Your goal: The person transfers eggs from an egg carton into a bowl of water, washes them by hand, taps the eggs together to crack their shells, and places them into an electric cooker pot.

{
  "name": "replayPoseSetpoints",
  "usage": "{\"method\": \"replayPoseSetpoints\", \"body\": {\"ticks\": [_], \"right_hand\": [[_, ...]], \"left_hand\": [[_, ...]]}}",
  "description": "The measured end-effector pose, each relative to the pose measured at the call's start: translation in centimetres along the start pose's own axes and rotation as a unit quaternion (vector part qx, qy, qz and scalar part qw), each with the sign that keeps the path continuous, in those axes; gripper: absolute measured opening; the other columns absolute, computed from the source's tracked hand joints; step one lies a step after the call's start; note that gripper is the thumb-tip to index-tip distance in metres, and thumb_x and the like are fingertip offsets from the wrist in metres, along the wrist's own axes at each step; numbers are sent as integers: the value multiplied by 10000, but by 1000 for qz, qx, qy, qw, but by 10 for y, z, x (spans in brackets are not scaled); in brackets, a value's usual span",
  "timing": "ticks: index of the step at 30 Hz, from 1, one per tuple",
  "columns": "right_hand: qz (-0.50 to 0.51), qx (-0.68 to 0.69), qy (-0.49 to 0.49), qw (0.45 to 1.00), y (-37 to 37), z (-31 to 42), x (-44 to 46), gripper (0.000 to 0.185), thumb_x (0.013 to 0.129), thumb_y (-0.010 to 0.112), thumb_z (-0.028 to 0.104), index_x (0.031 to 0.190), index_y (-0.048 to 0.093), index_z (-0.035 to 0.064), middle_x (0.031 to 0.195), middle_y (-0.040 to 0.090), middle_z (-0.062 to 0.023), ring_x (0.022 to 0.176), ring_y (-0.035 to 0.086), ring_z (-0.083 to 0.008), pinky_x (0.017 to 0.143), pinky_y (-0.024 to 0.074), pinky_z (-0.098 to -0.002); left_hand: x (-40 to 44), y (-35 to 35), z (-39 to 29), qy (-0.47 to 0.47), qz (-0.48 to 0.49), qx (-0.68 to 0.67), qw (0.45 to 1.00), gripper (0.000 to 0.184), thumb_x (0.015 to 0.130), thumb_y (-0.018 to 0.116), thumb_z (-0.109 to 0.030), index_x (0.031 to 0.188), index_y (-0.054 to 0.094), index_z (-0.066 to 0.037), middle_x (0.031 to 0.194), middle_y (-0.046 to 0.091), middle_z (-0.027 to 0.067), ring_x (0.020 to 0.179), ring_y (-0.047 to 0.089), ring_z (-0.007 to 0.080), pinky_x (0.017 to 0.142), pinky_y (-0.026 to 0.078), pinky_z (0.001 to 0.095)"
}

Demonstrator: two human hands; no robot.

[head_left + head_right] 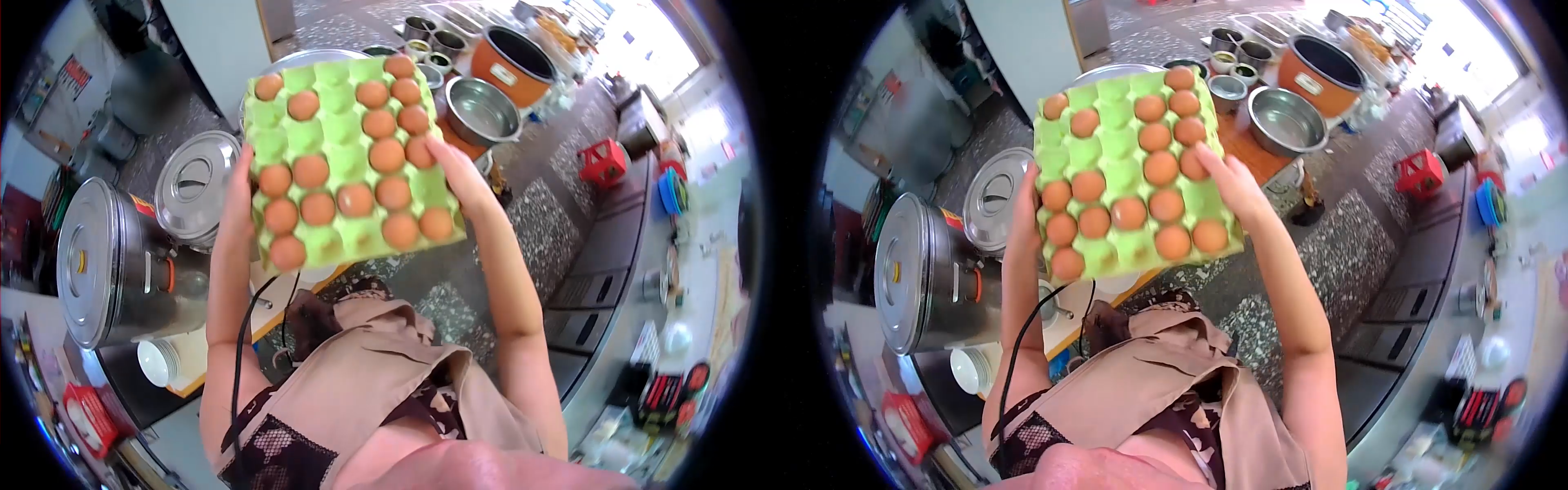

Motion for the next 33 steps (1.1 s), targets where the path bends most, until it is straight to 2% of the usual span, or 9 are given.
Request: {"method": "replayPoseSetpoints", "body": {"ticks": [6, 14, 16, 20, 22, 24, 26, 29, 33], "right_hand": [[254, 137, 24, 957, 61, 4, 104, 665, 884, 452, 571, 1261, 501, 26, 1203, 577, -128, 1009, 617, -220, 874, 506, -345], [356, 29, -5, 934, 110, -30, 221, 769, 870, 396, 641, 1271, 492, -9, 1198, 579, -148, 1065, 581, -228, 923, 464, -361], [335, -81, -18, 939, 102, -37, 228, 724, 885, 397, 616, 1251, 522, 4, 1220, 572, -124, 1065, 575, -212, 918, 459, -353], [364, -166, -50, 915, 77, -30, 241, 664, 860, 498, 536, 1203, 550, -30, 1203, 566, -196, 1081, 553, -282, 929, 414, -362], [116, -210, -465, 852, 52, 24, 207, 428, 828, 627, 382, 1085, 625, 40, 1033, 637, -136, 869, 606, -230, 770, 481, -352], [117, -183, -548, 808, 62, 49, 174, 351, 769, 684, 253, 1037, 626, 34, 960, 629, -154, 854, 601, -283, 755, 484, -370], [287, -186, -589, 732, 95, 55, 132, 274, 758, 647, 205, 992, 643, 62, 866, 643, -144, 898, 583, -332, 828, 431, -415], [280, -267, -620, 683, 130, 53, 104, 176, 734, 632, 168, 879, 639, 70, 836, 651, -122, 877, 585, -329, 797, 417, -416], [314, -404, -561, 650, 157, 34, 107, 218, 699, 637, 146, 903, 622, 72, 794, 644, -133, 823, 591, -339, 806, 417, -416]], "left_hand": [[28, -49, 25, 70, -130, 21, 989, 544, 959, 373, -443, 1286, 468, -19, 1226, 561, 106, 1063, 578, 206, 900, 473, 336], [39, -101, 32, 97, -317, 154, 931, 605, 949, 354, -520, 1212, 541, -9, 1145, 611, 115, 1056, 576, 197, 895, 464, 326], [17, -121, 21, 50, -428, 443, 786, 668, 926, 367, -573, 1154, 583, 16, 1151, 610, 143, 1096, 559, 212, 921, 433, 329], [-27, -85, 1, 211, -524, 527, 636, 503, 885, 542, -432, 1150, 604, -9, 1158, 604, 182, 1099, 563, 269, 958, 393, 330], [-39, -34, 8, 232, -513, 593, 575, 368, 826, 625, -272, 1122, 626, -53, 1124, 604, 169, 1050, 574, 296, 940, 410, 335], [-37, 3, 17, 267, -428, 703, 501, 300, 798, 633, -155, 1089, 638, -80, 1092, 593, 149, 1020, 574, 296, 903, 437, 351], [-45, 17, 20, 266, -442, 690, 508, 286, 793, 615, -88, 1078, 640, -94, 1075, 583, 134, 1008, 573, 285, 889, 445, 356], [-62, 17, 20, 250, -471, 606, 590, 294, 793, 632, -102, 1087, 634, -87, 1063, 590, 122, 1007, 572, 279, 887, 444, 348], [-65, 24, 40, 222, -398, 683, 571, 411, 729, 733, -257, 1081, 628, -73, 1039, 591, 116, 950, 583, 271, 817, 466, 343]]}}
Point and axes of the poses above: each hand's wrist, its own x-axis towards the middle knuckle, its own y-axis out of the palm, z = x × y, the point moved 6 cm from there along x, towards the middle knuckle
